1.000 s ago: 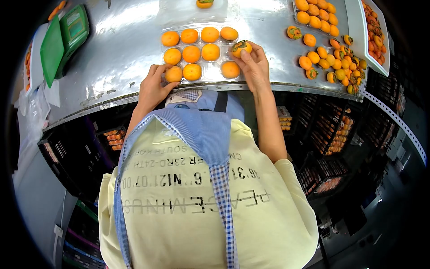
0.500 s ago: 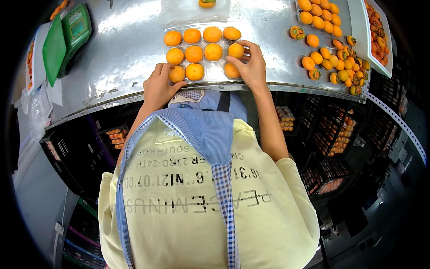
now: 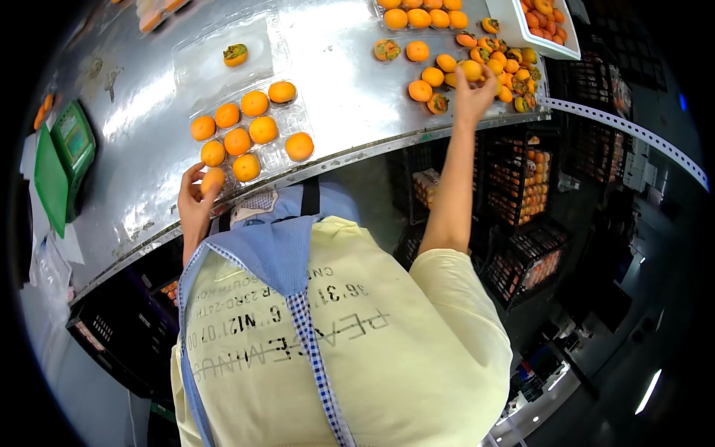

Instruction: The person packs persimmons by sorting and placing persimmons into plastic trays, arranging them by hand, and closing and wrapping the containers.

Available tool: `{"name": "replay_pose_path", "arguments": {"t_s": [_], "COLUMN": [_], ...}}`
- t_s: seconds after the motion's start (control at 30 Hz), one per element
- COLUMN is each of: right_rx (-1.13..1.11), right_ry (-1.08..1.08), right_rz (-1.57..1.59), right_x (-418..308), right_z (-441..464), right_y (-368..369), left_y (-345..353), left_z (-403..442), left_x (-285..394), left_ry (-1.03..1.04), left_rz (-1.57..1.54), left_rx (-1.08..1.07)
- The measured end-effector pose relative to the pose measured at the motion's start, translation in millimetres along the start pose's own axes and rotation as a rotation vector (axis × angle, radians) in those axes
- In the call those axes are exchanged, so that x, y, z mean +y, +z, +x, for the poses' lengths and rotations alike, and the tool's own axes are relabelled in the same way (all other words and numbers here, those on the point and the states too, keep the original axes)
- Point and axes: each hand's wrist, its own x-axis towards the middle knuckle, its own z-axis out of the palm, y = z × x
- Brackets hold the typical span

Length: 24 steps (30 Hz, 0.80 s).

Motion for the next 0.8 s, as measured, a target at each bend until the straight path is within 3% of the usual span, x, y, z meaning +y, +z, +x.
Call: {"name": "replay_pose_path", "arguments": {"t_s": [0.1, 0.23, 0.37, 0.4, 0.47, 0.5, 0.53, 0.6, 0.63, 0.67, 0.7, 0.8], "right_rx": [-0.009, -0.111, -0.277, -0.297, -0.358, -0.199, -0.143, -0.210, -0.237, -0.381, -0.473, -0.800], "right_ry": [-0.211, -0.314, -0.374, -0.413, -0.357, -0.627, -0.678, -0.516, -0.431, -0.242, -0.246, -0.346], "right_rz": [-0.470, -0.597, -0.645, -0.563, -0.849, -0.737, -0.727, -0.415, -0.271, -0.147, -0.052, 0.151], "right_x": [15.2, 38.5, 104.3, 103.1, 52.3, 55.6, 37.5, 1.1, -21.7, -47.1, -66.5, -105.6], "right_z": [36.5, 68.5, 107.8, 110.7, 104.3, 108.7, 102.2, 70.9, 48.1, 21.2, -5.6, -75.2], "right_y": [-12.0, -13.2, -14.0, -10.6, -4.2, -1.4, 3.9, 28.8, 40.8, 54.2, 69.0, 107.9], "left_y": [-7.1, 2.9, 18.6, 22.1, 29.8, 33.8, 38.7, 46.7, 45.7, 45.0, 44.1, 42.2], "left_z": [-0.6, -4.1, -5.5, -6.3, -6.7, -8.6, -13.5, -18.6, -19.0, -17.4, -15.9, -13.9], "left_x": [4.6, 17.6, 21.4, 18.5, 15.3, 15.8, 22.4, 37.7, 36.6, 35.3, 34.9, 58.3], "left_ry": [-0.096, -0.132, -0.229, -0.232, -0.205, -0.174, -0.171, -0.170, -0.146, -0.120, -0.091, -0.283], "left_rz": [-0.708, -1.081, -1.234, -1.285, -1.388, -1.442, -1.447, -1.461, -1.488, -1.514, -1.539, -1.490], "left_rx": [-0.189, -0.318, -0.371, -0.405, -0.483, -0.533, -0.457, -0.336, -0.376, -0.418, -0.465, -0.177]}}
